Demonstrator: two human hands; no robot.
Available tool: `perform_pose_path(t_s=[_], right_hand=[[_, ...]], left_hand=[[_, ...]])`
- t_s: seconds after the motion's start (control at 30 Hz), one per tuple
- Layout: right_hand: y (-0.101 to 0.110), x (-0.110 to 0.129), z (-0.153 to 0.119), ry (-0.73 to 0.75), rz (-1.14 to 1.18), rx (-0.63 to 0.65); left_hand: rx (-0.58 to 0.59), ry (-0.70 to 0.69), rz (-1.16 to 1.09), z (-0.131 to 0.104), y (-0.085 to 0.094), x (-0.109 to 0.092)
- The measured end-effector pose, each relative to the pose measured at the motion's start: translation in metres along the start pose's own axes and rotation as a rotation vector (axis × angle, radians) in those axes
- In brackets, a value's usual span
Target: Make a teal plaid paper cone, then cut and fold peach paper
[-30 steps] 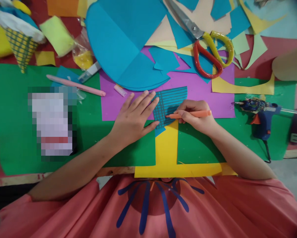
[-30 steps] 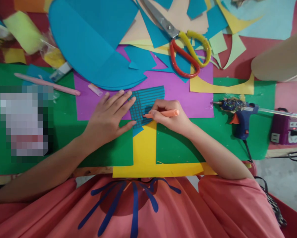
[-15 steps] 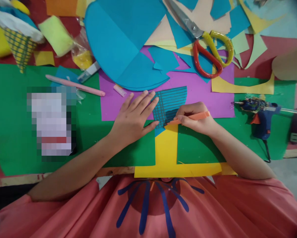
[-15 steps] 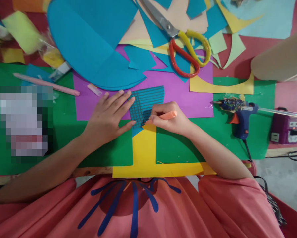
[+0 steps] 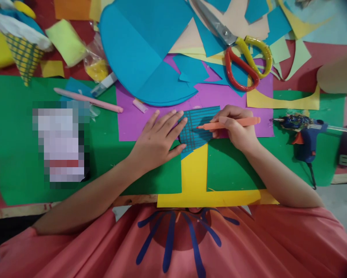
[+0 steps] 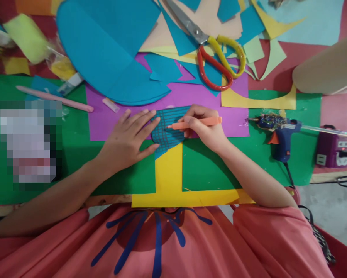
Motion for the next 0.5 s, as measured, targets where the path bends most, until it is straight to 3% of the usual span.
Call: perform_pose_path(t_s=[0.17,0.5], right_hand=[[0.0013,0.0013,0.0008,0.052,-0.106,-0.102],[-0.0006,0.0034,0.0032,0.053,-0.205,-0.033]], left_hand=[[0.035,-0.045,-0.044,-0.0019,0.0013,-0.0059],[0.060,-0.029,-0.068,-0.0014,0.0039,-0.0076]])
Point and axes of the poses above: each hand's wrist, its own z-axis towards the middle knuckle, its own y-axis out of the back of the hand, x = y × z, the point moved 2 cm from there along z, towards the middle knuckle, and after that the axes turned 14 degrees about x, right-handed, at the moved point
